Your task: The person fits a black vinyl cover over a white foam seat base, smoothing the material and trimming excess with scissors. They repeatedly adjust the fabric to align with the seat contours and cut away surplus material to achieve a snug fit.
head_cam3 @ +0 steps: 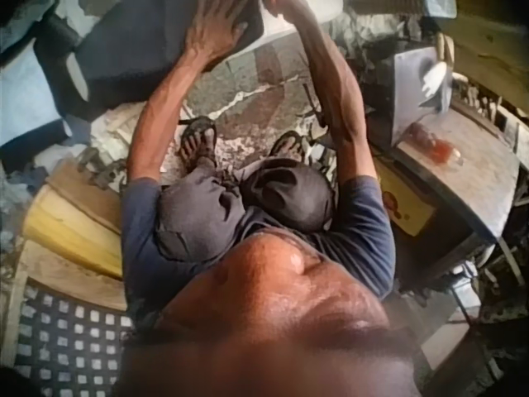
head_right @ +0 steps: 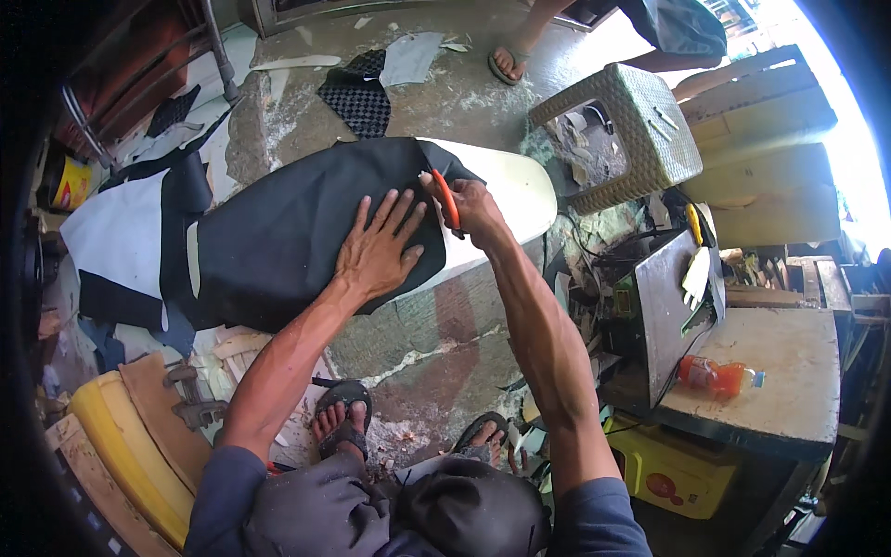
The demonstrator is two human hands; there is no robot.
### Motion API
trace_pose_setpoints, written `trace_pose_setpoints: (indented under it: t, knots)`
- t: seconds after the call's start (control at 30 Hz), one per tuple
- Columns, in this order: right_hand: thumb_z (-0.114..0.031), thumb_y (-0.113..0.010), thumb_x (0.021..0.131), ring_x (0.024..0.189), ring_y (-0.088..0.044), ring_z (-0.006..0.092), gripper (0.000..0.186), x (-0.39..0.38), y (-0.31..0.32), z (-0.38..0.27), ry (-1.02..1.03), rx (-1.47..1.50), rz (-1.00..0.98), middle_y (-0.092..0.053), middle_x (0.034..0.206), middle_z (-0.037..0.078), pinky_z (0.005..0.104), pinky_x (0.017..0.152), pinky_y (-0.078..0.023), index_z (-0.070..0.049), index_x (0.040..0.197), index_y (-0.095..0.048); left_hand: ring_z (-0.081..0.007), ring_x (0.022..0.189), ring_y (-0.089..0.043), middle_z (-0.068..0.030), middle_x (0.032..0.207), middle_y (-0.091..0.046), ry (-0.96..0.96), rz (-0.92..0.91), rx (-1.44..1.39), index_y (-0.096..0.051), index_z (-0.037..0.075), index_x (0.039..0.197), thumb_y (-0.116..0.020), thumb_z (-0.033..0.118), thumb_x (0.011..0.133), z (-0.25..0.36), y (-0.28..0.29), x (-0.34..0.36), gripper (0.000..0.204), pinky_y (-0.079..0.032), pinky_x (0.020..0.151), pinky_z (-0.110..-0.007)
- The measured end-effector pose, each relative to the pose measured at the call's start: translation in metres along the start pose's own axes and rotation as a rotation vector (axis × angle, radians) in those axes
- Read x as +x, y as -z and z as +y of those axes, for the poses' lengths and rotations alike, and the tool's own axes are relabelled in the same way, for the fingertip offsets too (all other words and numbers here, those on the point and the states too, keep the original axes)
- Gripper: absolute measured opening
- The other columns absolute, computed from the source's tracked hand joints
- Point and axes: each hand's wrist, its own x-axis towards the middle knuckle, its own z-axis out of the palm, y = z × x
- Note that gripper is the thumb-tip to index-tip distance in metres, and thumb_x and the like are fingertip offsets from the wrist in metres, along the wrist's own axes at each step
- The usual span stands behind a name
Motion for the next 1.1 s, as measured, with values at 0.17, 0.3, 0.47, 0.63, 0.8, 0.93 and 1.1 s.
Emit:
trace_pose_setpoints:
  t: [0.17, 0.3, 0.47, 0.63, 0.8, 0.93, 1.1]
  knots:
    - [-0.075, -0.065, 0.085, 0.047, -0.061, 0.0187, 0.074, 0.01, 0.024, -0.004, -0.005, -0.329, 0.002, -0.061, 0.056, 0.008, 0.0348, 0.043, -0.047, -0.003, 0.071, -0.069, -0.0335, 0.155, -0.024, -0.014, 0.167, -0.029, -0.007, -0.045, 0.049, -0.034, 0.012, 0.161, -0.046, 0.043, 0.104, 0.004, 0.001, 0.007, 0.066, -0.015, 0.125, -0.059]
    - [-0.063, -0.061, 0.093, 0.094, -0.071, 0.047, 0.07, -0.009, 0.035, 0.017, -0.035, -0.163, 0.78, -0.071, 0.101, 0.031, 0.0528, 0.086, -0.054, 0.004, 0.111, -0.065, -0.0351, 0.155, -0.023, -0.015, 0.168, -0.027, -0.029, -0.039, 0.125, -0.031, 0.012, 0.162, -0.045, 0.043, 0.104, 0.008, -0.015, 0.012, 0.066, -0.016, 0.124, -0.06]
    - [-0.059, -0.065, 0.092, 0.088, -0.072, 0.0429, 0.067, -0.118, 0.038, 0.102, -0.047, -0.296, 0.645, -0.071, 0.093, 0.028, 0.0494, 0.075, -0.054, 0.001, 0.12, -0.059, -0.0377, 0.155, -0.024, -0.0173, 0.168, -0.026, -0.043, -0.051, 0.127, -0.029, 0.011, 0.162, -0.044, 0.04, 0.105, 0.003, -0.007, 0.01, 0.066, -0.016, 0.124, -0.06]
    - [-0.034, -0.067, 0.093, 0.102, -0.067, 0.0401, 0.051, -0.23, -0.007, 0.234, -0.221, -0.198, 0.82, -0.068, 0.107, 0.025, 0.0498, 0.085, -0.052, -0.001, 0.131, -0.056, -0.0423, 0.153, -0.025, -0.0231, 0.165, -0.029, -0.062, -0.037, 0.169, -0.032, 0.002, 0.159, -0.046, 0.036, 0.103, 0.043, -0.013, -0.026, 0.067, -0.016, 0.122, -0.062]
    - [-0.011, -0.066, 0.085, 0.116, -0.053, 0.0469, 0.054, -0.272, -0.028, 0.301, -0.184, -0.376, 0.914, -0.054, 0.126, 0.029, 0.051, 0.099, -0.045, 0.003, 0.136, -0.052, -0.0443, 0.152, -0.028, -0.0257, 0.162, -0.032, -0.183, -0.215, 0.105, -0.037, -0.002, 0.155, -0.051, 0.03, 0.102, 0.088, -0.002, -0.099, 0.064, -0.018, 0.122, -0.062]
    - [-0.011, -0.067, 0.085, 0.116, -0.051, 0.045, 0.05, -0.274, -0.029, 0.286, -0.104, -0.476, 0.93, -0.053, 0.128, 0.026, 0.0525, 0.099, -0.044, 0.002, 0.132, -0.056, -0.044, 0.15, -0.03, -0.0261, 0.159, -0.037, -0.084, -0.192, -0.122, -0.04, -0.003, 0.153, -0.056, 0.019, 0.099, 0.079, 0.008, -0.16, 0.06, -0.021, 0.123, -0.056]
    - [-0.011, -0.067, 0.085, 0.108, -0.054, 0.0435, 0.038, -0.261, -0.029, 0.269, 0.103, -0.384, 0.86, -0.056, 0.113, 0.024, 0.0511, 0.093, -0.046, 0.001, 0.121, -0.059, -0.0434, 0.147, -0.036, -0.0277, 0.153, -0.043, 0.385, 0.09, -0.252, -0.045, -0.005, 0.148, -0.057, 0.014, 0.099, 0.046, 0.047, -0.211, 0.054, -0.028, 0.122, -0.047]
